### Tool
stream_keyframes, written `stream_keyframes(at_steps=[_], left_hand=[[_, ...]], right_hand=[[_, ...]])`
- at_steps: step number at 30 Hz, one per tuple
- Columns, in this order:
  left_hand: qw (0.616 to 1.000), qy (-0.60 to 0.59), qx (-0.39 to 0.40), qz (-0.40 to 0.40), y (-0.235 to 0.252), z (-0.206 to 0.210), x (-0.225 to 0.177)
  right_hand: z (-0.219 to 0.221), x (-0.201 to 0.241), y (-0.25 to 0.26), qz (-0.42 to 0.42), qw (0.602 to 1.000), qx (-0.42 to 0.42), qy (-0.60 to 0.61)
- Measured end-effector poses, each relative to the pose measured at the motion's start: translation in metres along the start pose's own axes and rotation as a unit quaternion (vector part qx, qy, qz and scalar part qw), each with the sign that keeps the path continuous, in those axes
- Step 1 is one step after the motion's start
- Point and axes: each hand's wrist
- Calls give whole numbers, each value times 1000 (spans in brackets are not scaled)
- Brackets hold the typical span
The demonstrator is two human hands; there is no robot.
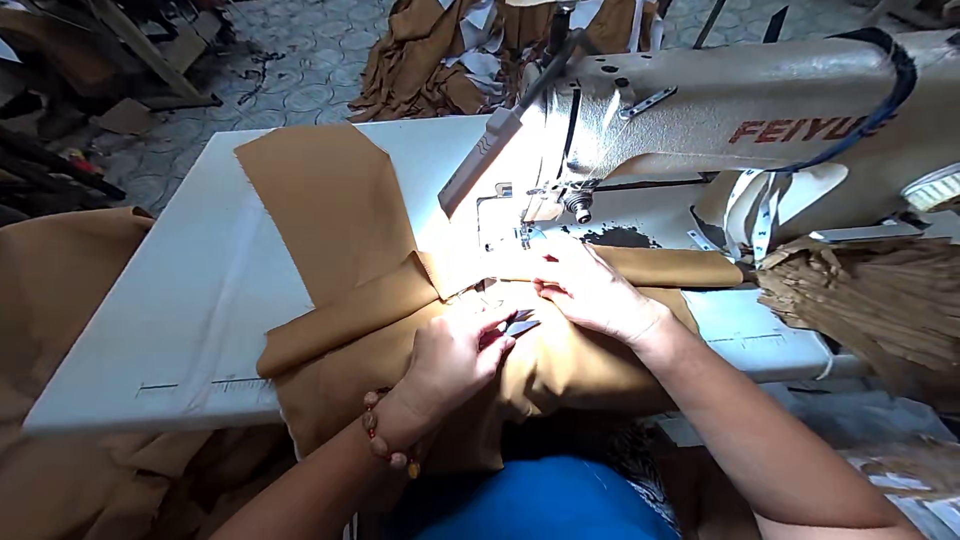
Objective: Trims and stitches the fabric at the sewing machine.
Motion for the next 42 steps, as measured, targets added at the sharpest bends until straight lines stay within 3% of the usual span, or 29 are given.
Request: stream_keyframes(at_steps=[7,17,24,29,34,38,42], left_hand=[[995,1,88,-45,14,-3,-12],[995,-8,94,-29,9,5,-3],[999,-16,42,-24,10,3,0],[991,-4,108,-83,27,-8,-4],[983,8,153,-106,44,-9,-5],[987,6,137,-84,48,-3,-4],[996,-18,74,-44,46,6,1]], right_hand=[[3,-1,-2,16,999,-27,32],[3,-7,-5,81,992,-93,27],[0,-11,-3,-6,1000,26,10],[-2,-18,4,-28,997,49,-47],[4,-20,-2,2,998,38,-57],[8,-21,-4,-10,999,-13,-46],[8,-21,0,0,1000,-22,-15]])
Point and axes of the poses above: each hand's wrist, its own y-axis towards the middle knuckle, its own z-axis out of the palm, x = y × z, and after that the axes turned 4 degrees about -z, right-handed
